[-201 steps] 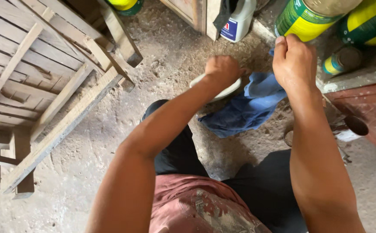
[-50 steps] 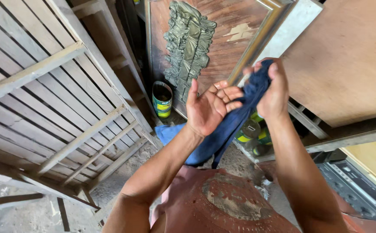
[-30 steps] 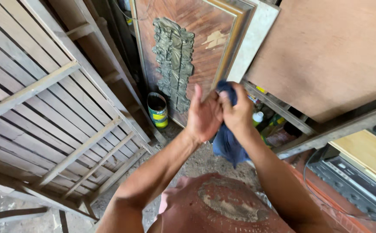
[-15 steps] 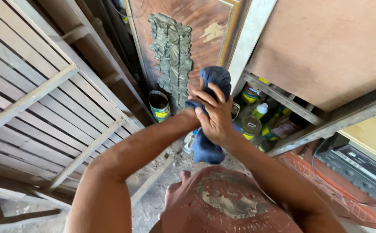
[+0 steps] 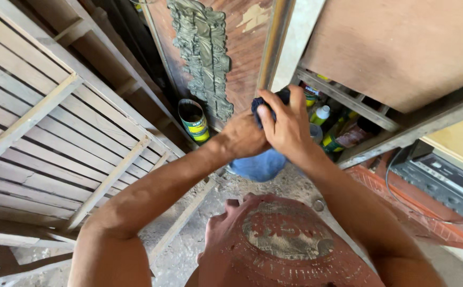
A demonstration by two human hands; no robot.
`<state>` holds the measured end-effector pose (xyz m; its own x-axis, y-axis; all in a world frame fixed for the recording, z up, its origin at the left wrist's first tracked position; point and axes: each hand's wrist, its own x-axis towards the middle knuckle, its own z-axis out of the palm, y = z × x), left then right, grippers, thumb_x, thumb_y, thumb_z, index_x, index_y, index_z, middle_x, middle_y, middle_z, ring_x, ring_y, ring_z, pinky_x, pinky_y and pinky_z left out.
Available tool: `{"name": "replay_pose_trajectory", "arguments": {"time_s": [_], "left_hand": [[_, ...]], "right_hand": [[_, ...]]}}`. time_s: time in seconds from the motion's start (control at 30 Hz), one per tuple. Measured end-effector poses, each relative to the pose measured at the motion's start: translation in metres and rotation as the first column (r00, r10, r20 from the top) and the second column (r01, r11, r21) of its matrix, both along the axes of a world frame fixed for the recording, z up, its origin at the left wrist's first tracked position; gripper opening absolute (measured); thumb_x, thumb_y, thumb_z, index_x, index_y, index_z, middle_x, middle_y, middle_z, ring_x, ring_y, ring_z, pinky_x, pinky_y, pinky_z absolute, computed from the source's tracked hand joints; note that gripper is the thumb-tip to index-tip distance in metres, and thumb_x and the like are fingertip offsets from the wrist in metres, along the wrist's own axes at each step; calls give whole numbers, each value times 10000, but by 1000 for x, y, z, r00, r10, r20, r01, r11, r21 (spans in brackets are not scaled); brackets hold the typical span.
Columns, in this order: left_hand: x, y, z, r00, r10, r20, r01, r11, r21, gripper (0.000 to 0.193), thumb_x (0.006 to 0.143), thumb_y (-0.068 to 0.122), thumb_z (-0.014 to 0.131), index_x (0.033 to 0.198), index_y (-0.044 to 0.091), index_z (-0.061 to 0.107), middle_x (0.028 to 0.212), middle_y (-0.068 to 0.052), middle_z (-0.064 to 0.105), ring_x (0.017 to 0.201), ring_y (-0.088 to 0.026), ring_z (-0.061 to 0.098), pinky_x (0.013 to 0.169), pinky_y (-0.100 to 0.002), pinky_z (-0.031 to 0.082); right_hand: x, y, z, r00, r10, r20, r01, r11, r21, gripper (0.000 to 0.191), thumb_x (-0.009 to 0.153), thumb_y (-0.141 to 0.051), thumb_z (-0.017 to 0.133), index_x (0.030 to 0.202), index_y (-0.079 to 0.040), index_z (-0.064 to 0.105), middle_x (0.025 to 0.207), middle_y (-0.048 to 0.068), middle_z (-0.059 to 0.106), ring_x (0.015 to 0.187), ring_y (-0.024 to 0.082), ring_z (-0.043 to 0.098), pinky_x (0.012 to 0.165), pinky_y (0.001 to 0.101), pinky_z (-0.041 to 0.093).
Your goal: The person sits on the floor of a furniture workshop, wipes their hands and a small container with a blue cloth, opens a large can, and pours liquid from it into a small metal cup. They then pick up a spray gun and walk across the workshop carrying it.
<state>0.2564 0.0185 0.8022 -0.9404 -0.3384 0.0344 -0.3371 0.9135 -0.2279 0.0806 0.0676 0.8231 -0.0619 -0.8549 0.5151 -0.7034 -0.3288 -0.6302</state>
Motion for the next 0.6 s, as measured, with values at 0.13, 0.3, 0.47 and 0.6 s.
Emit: {"name": "replay_pose_trajectory", "arguments": {"time_s": [0.13, 0.3, 0.47, 0.6], "left_hand": [[-5, 10, 5, 966, -82, 245, 133, 971, -198, 735, 897, 252, 637, 1577, 190, 365, 1630, -11, 322, 1493, -267, 294, 1274, -656, 112], [3, 38, 17, 967, -118, -225, 51, 958, -283, 811, 892, 278, 690, 1623, 285, 339, 1721, 17, 228, 1593, -221, 152, 1230, -666, 153], [1, 29, 20, 984, -95, -148, 76, 988, -131, 784, 919, 312, 692, 1618, 293, 335, 1686, -5, 262, 1602, -224, 165, 1252, -703, 128], [3, 29, 21, 990, -134, -37, 125, 973, -192, 814, 905, 305, 697, 1632, 358, 334, 1660, 34, 280, 1588, -211, 181, 1252, -703, 94]], "right_hand": [[-6, -8, -16, 982, -190, -15, 185, 934, 306, 449, 1082, -431, 451, 1201, -86, 714, 1075, 209, 724, 1077, 380, 689, 919, 465, 553], [-57, -10, -8, 477, -67, 877, -169, 972, 166, 296, 1099, -359, 489, 1125, -89, 608, 962, 132, 690, 878, 310, 640, 768, 412, 528], [-41, 17, -17, 988, 91, -126, -135, 902, -411, 244, 1152, -254, 448, 1064, -57, 560, 1073, 223, 630, 985, 382, 637, 878, 449, 520], [-30, 26, -22, 977, -20, 214, -6, 993, 121, 282, 1084, -274, 559, 1067, -10, 654, 872, 152, 681, 797, 238, 636, 733, 396, 542]]}}
